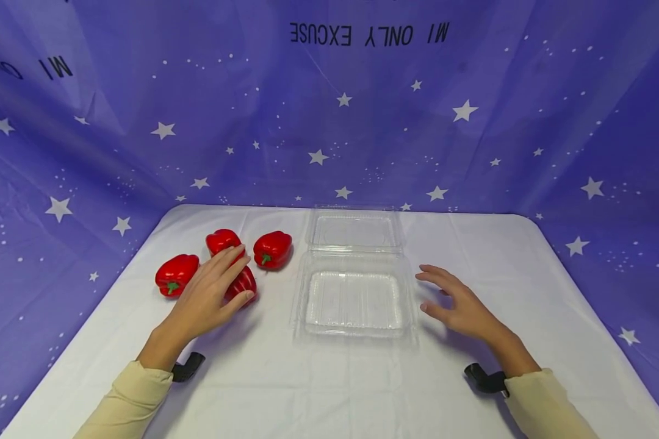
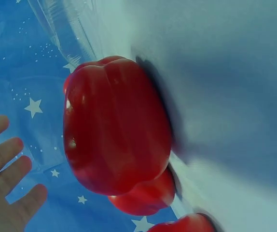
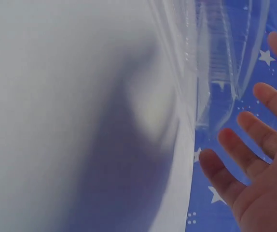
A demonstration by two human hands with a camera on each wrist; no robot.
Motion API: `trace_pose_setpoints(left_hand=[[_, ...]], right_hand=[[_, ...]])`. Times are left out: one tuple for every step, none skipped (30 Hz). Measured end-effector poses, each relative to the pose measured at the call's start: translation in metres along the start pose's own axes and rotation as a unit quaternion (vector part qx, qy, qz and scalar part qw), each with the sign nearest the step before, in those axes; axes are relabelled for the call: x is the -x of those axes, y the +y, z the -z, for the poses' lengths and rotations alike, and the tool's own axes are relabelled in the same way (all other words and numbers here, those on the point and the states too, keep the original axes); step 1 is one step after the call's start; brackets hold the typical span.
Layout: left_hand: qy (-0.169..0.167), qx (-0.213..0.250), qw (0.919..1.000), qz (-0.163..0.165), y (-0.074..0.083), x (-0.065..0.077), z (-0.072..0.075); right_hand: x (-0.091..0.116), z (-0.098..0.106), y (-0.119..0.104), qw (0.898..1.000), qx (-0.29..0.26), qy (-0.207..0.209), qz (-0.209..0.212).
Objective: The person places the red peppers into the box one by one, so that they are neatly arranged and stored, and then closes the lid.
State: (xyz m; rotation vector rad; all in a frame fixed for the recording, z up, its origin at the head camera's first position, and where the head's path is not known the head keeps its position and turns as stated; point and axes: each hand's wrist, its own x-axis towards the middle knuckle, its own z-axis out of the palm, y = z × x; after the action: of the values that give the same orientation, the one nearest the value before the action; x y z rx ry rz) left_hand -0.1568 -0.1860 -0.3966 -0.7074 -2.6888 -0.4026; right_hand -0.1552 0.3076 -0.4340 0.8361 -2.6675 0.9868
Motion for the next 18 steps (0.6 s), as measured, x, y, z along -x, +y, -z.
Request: trace_pose_setpoints(left_hand=[[0.003, 0.0, 1.0, -0.001, 0.0, 0.001, 0.0], [0.005, -0.001, 1.0, -0.002, -0.001, 0.001, 0.0], [0.007, -0.002, 1.0, -0.002, -0.001, 0.002, 0.0], [0.008, -0.002, 1.0, -0.001, -0.002, 0.003, 0.0], [0.009, -0.002, 1.0, 0.0, -0.003, 0.004, 0.0], [0.013, -0.003, 0.9999, -0.001, -0.004, 0.005, -0.001], [0.016, -0.003, 0.9999, -0.002, -0.005, 0.007, -0.001], [0.018, -0.003, 0.9998, -0.002, -0.006, 0.008, -0.002], [0.021, -0.001, 0.9998, -0.001, -0.007, 0.009, -0.001], [0.026, 0.0, 0.9996, -0.002, -0.008, 0.01, -0.001], [0.031, 0.0, 0.9995, -0.002, -0.009, 0.011, -0.001], [0.036, 0.001, 0.9993, -0.002, -0.01, 0.013, -0.001], [0.041, 0.003, 0.9991, -0.002, -0.011, 0.014, -0.001], [0.046, 0.004, 0.9989, -0.002, -0.012, 0.014, 0.0], [0.05, 0.005, 0.9987, -0.003, -0.013, 0.015, 0.0], [0.054, 0.006, 0.9985, -0.005, -0.013, 0.015, 0.0], [0.056, 0.007, 0.9984, -0.006, -0.014, 0.016, 0.001], [0.058, 0.008, 0.9982, -0.006, -0.015, 0.016, 0.001]], right_hand=[[0.0, -0.001, -0.001, 1.0, -0.003, -0.004, 0.0], [0.0, -0.003, -0.001, 1.0, -0.007, -0.007, 0.001], [-0.001, -0.004, -0.001, 1.0, -0.009, -0.012, 0.005], [0.0, -0.005, -0.001, 1.0, -0.011, -0.014, 0.007], [0.0, -0.006, -0.001, 1.0, -0.012, -0.017, 0.009], [0.0, -0.007, -0.002, 1.0, -0.012, -0.019, 0.01], [0.0, -0.007, -0.002, 1.0, -0.014, -0.021, 0.011], [0.0, -0.007, -0.002, 1.0, -0.017, -0.023, 0.014], [0.0, -0.008, -0.003, 0.999, -0.017, -0.025, 0.016], [-0.001, -0.008, -0.004, 0.999, -0.017, -0.026, 0.017], [-0.001, -0.008, -0.005, 0.999, -0.018, -0.028, 0.02], [-0.002, -0.009, -0.005, 0.999, -0.018, -0.03, 0.022], [-0.003, -0.009, -0.006, 0.999, -0.017, -0.032, 0.024], [-0.003, -0.009, -0.007, 0.999, -0.014, -0.034, 0.027], [-0.003, -0.01, -0.008, 0.999, -0.009, -0.035, 0.029], [-0.003, -0.01, -0.008, 0.999, -0.007, -0.035, 0.03], [-0.003, -0.01, -0.009, 0.999, -0.004, -0.035, 0.029], [-0.003, -0.01, -0.009, 0.999, -0.001, -0.036, 0.028]])
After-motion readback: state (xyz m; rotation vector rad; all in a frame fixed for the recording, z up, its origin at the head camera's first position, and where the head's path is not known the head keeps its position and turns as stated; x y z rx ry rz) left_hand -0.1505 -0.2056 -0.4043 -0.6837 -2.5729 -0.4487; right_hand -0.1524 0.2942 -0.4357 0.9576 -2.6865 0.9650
